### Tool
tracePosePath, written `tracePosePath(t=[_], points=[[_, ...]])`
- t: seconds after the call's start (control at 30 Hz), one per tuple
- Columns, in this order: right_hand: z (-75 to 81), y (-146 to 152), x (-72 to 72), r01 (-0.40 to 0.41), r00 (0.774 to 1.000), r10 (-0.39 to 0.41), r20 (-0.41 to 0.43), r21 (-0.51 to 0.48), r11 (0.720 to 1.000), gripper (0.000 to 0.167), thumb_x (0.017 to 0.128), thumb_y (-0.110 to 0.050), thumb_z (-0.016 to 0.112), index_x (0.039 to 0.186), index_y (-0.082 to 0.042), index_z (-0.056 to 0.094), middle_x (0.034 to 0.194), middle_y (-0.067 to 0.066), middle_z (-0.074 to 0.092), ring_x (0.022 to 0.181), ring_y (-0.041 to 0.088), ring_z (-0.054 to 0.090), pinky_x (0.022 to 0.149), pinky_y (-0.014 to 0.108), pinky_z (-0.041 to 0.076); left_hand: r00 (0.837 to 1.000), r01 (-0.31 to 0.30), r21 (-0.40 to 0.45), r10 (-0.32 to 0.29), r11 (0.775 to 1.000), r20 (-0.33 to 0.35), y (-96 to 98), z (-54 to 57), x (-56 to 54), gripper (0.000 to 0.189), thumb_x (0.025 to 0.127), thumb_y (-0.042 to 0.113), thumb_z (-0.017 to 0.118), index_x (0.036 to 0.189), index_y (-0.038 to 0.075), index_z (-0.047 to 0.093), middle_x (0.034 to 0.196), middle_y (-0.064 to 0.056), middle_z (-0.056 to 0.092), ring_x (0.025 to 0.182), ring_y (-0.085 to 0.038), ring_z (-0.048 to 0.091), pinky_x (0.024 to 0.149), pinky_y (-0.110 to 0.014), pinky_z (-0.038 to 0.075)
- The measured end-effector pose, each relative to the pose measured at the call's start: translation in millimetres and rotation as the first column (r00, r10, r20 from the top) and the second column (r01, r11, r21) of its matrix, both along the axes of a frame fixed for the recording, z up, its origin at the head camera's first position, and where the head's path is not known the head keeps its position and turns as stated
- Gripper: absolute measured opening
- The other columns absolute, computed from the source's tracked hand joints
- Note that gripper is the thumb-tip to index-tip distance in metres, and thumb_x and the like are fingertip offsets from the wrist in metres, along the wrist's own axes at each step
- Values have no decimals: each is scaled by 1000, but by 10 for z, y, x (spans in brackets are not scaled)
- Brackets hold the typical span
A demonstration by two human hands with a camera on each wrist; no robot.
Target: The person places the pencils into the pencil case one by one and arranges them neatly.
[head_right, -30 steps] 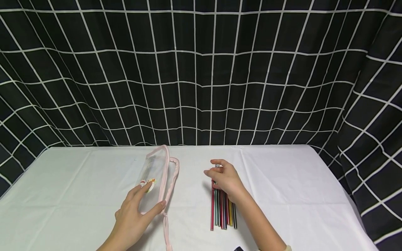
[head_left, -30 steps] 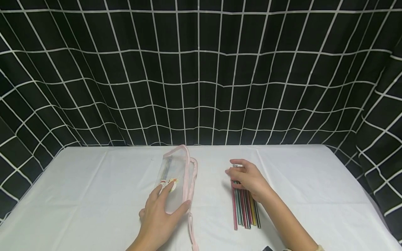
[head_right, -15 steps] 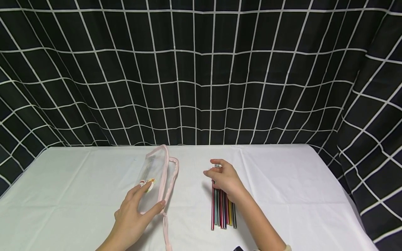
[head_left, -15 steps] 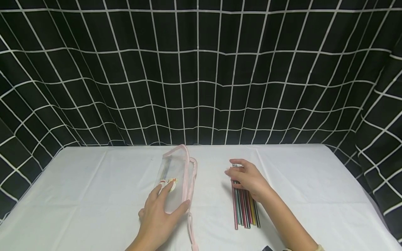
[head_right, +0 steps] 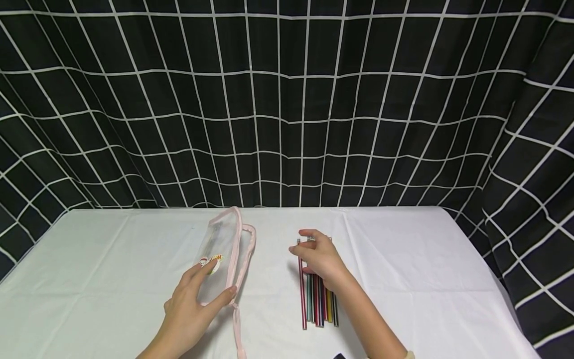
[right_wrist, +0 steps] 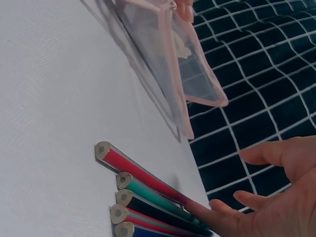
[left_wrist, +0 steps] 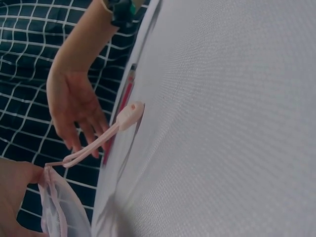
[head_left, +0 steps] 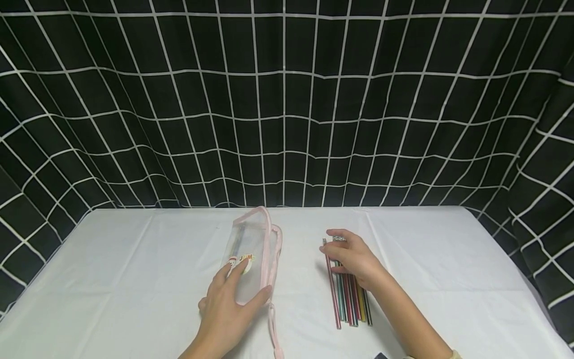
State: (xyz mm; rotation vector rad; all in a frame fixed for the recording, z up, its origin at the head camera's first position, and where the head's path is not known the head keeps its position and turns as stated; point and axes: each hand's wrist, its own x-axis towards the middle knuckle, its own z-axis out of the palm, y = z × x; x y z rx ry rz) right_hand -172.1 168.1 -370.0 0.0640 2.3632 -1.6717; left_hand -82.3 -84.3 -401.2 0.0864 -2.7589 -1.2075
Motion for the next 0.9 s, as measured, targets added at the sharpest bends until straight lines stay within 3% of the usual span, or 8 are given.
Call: tracePosePath(t=[0.27,0.43,0.63,0.9], points=[[-48,-5,7,-27,1000,27,-8,7,1000,60,100,-9,64,153,10,41,137,35,59,123,48,64,89,49,61,1000,0,-5,0,1000,-1,5,6,1,75,90,57,73,153,20,56,157,-23,46,143,-45,47,95,-69,34],[-73,4,14,-65,998,65,-7,39,997,58,99,-4,67,150,11,44,127,32,64,108,39,72,84,46,63,1000,3,-7,-3,1000,-3,6,11,1,75,91,56,73,153,19,56,157,-24,47,143,-46,47,95,-70,34],[-106,-9,22,-106,994,108,-31,75,992,56,93,3,70,144,14,49,114,28,66,94,27,73,79,43,64,1000,3,-9,-3,1000,1,0,19,5,74,91,56,73,153,19,56,158,-23,46,143,-45,47,96,-70,34],[-160,-45,50,-85,992,96,-77,138,987,60,82,7,79,138,12,57,99,18,65,81,23,68,70,39,64,1000,6,-2,-6,1000,-3,6,15,2,75,91,55,74,153,18,56,158,-25,46,144,-47,46,98,-74,32]])
